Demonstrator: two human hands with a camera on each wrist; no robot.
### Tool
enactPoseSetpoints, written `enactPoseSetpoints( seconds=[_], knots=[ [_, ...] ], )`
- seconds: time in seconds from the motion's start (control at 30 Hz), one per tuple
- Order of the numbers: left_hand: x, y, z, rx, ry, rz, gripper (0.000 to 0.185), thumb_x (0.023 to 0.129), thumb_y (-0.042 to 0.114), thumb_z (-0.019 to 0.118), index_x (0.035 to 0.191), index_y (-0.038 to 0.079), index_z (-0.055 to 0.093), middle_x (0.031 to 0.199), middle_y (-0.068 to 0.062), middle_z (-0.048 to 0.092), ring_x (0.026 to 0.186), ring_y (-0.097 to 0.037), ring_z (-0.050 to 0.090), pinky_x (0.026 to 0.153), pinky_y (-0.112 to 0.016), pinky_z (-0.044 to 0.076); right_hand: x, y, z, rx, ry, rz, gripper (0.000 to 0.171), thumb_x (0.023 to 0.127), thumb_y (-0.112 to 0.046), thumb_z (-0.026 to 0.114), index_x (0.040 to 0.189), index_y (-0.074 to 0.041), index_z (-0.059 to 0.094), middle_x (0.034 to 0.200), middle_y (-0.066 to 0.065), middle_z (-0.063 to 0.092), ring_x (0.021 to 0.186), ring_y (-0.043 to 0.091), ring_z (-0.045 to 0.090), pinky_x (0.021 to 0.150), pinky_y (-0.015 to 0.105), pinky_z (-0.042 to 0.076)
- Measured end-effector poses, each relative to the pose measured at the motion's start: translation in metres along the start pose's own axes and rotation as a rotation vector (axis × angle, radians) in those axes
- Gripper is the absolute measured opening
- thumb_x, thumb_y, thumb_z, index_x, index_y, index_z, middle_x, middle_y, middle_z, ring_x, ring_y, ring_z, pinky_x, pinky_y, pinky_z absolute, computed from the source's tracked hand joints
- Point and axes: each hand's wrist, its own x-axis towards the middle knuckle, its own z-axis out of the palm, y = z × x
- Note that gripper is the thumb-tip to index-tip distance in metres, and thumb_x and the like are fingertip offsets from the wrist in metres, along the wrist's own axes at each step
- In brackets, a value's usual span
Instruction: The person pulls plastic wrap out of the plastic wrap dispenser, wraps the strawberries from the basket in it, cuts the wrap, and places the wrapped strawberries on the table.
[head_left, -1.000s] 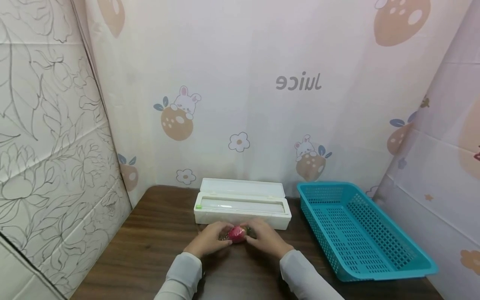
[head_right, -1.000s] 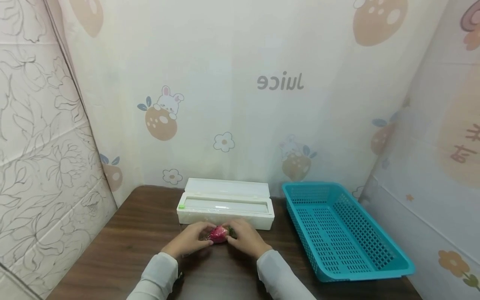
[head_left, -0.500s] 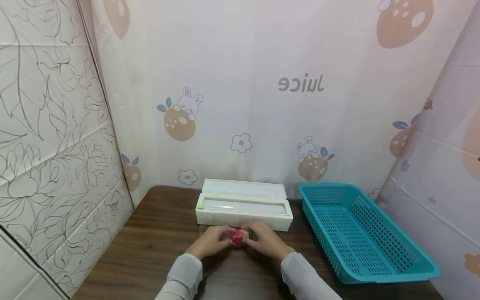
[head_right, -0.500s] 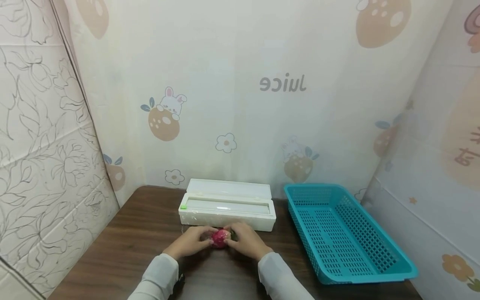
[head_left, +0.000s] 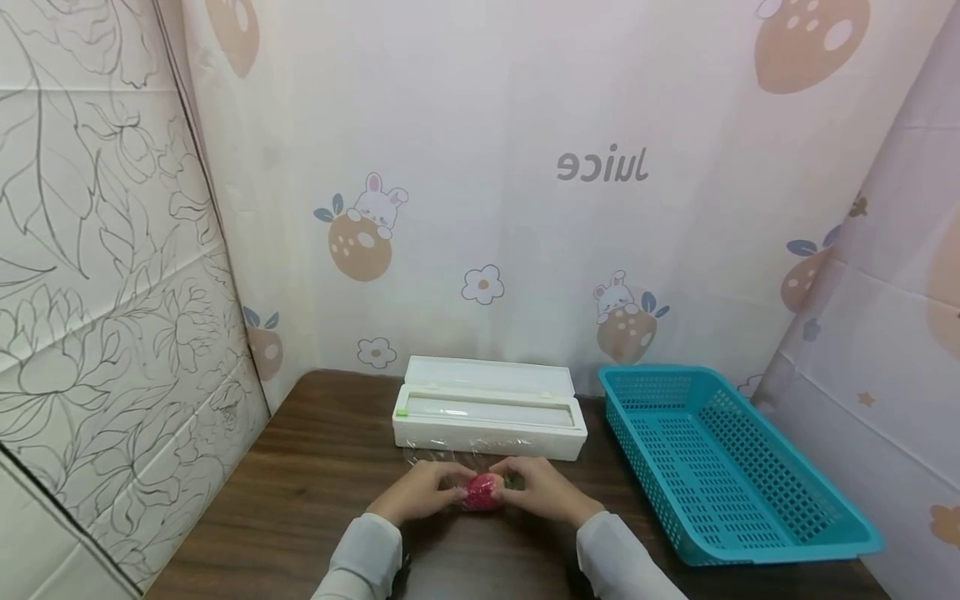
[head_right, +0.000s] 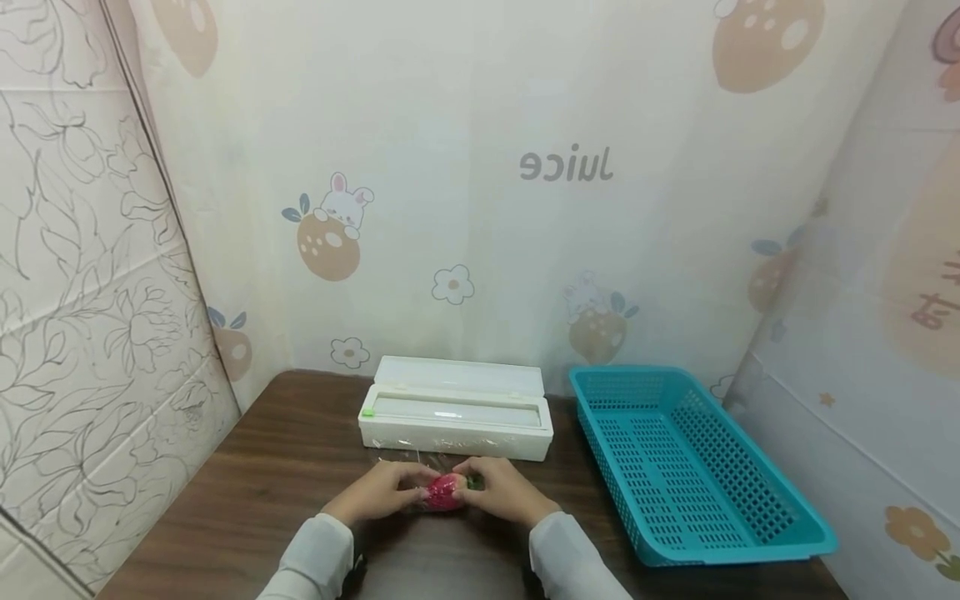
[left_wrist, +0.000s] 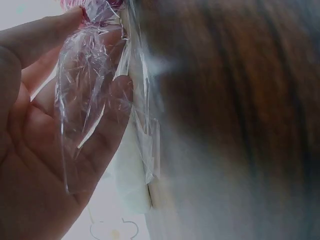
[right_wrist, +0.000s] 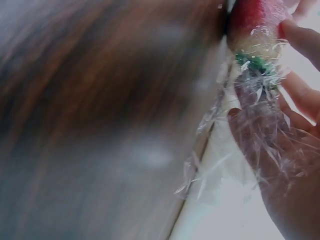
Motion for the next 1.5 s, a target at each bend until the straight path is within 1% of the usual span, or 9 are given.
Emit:
enactPoseSetpoints(
  seconds=[0.2, 0.43, 0.57, 0.67, 0.73, 0.93, 1.1, 1.37, 1.5],
  knots=[
    [-0.002, 0.002, -0.001, -0.025, -0.052, -0.013, 0.026, 0.088, 0.027, 0.061, 0.113, 0.024, 0.063, 0.090, 0.015, 0.063, 0.078, 0.000, 0.057, 0.073, -0.026, 0.048, -0.003, -0.004, -0.003, 0.014, -0.048, 0.047, 0.039, 0.085, -0.050, 0.056, 0.110, -0.021, 0.064, 0.100, -0.015, 0.062, 0.088, 0.002, 0.057, 0.077, 0.029, 0.049],
    [-0.007, 0.003, 0.000, 0.000, -0.113, 0.016, 0.026, 0.089, 0.031, 0.057, 0.113, 0.025, 0.065, 0.105, 0.011, 0.063, 0.090, -0.001, 0.056, 0.081, -0.028, 0.046, -0.012, -0.007, -0.003, 0.055, -0.100, 0.113, 0.034, 0.087, -0.052, 0.051, 0.104, -0.024, 0.060, 0.088, -0.017, 0.060, 0.079, 0.001, 0.056, 0.070, 0.028, 0.048],
    [-0.007, 0.006, -0.002, -0.007, -0.125, 0.018, 0.024, 0.089, 0.030, 0.058, 0.109, 0.022, 0.067, 0.093, 0.013, 0.064, 0.077, -0.001, 0.056, 0.071, -0.024, 0.047, -0.015, -0.009, -0.002, 0.091, -0.099, 0.120, 0.029, 0.088, -0.049, 0.051, 0.099, -0.024, 0.059, 0.084, -0.015, 0.060, 0.073, 0.003, 0.056, 0.064, 0.026, 0.047],
    [-0.007, 0.007, -0.002, -0.011, -0.121, -0.001, 0.020, 0.088, 0.028, 0.060, 0.104, 0.020, 0.069, 0.082, 0.014, 0.062, 0.064, -0.002, 0.054, 0.061, -0.021, 0.046, -0.016, -0.009, -0.001, 0.109, -0.103, 0.133, 0.029, 0.089, -0.048, 0.051, 0.098, -0.023, 0.060, 0.084, -0.015, 0.061, 0.071, 0.004, 0.056, 0.063, 0.025, 0.047],
    [-0.005, 0.007, -0.001, -0.010, -0.110, -0.006, 0.019, 0.087, 0.027, 0.062, 0.102, 0.019, 0.069, 0.082, 0.014, 0.062, 0.064, -0.002, 0.055, 0.060, -0.021, 0.047, -0.016, -0.009, -0.001, 0.115, -0.110, 0.143, 0.029, 0.089, -0.048, 0.050, 0.098, -0.023, 0.060, 0.083, -0.015, 0.061, 0.069, 0.004, 0.056, 0.062, 0.025, 0.047],
    [-0.002, 0.004, 0.002, 0.059, -0.039, 0.053, 0.023, 0.085, 0.023, 0.064, 0.107, 0.018, 0.067, 0.102, 0.009, 0.063, 0.090, -0.006, 0.058, 0.078, -0.026, 0.048, -0.016, -0.005, 0.001, 0.118, -0.107, 0.140, 0.030, 0.089, -0.050, 0.049, 0.098, -0.023, 0.060, 0.084, -0.015, 0.061, 0.069, 0.005, 0.056, 0.062, 0.025, 0.047],
    [-0.007, 0.006, 0.003, 0.179, -0.036, 0.079, 0.022, 0.090, 0.029, 0.057, 0.108, 0.021, 0.066, 0.109, 0.008, 0.061, 0.103, -0.011, 0.055, 0.088, -0.035, 0.044, -0.016, -0.002, 0.003, 0.098, -0.094, 0.127, 0.030, 0.089, -0.051, 0.049, 0.098, -0.025, 0.060, 0.086, -0.016, 0.060, 0.074, 0.003, 0.056, 0.065, 0.026, 0.047],
    [-0.013, 0.012, 0.003, 0.201, -0.011, 0.060, 0.025, 0.089, 0.031, 0.058, 0.111, 0.022, 0.065, 0.109, 0.010, 0.061, 0.103, -0.011, 0.055, 0.088, -0.036, 0.045, -0.017, -0.003, 0.003, 0.075, -0.098, 0.124, 0.031, 0.090, -0.052, 0.047, 0.097, -0.025, 0.060, 0.085, -0.017, 0.059, 0.075, 0.001, 0.055, 0.067, 0.027, 0.048],
    [-0.008, 0.019, 0.004, 0.194, -0.003, 0.107, 0.028, 0.083, 0.035, 0.065, 0.109, 0.023, 0.064, 0.108, 0.012, 0.059, 0.103, -0.009, 0.054, 0.089, -0.035, 0.044, -0.018, -0.003, 0.003, 0.093, -0.118, 0.146, 0.030, 0.090, -0.050, 0.047, 0.097, -0.024, 0.060, 0.084, -0.017, 0.059, 0.074, 0.002, 0.055, 0.066, 0.026, 0.047]
  ],
)
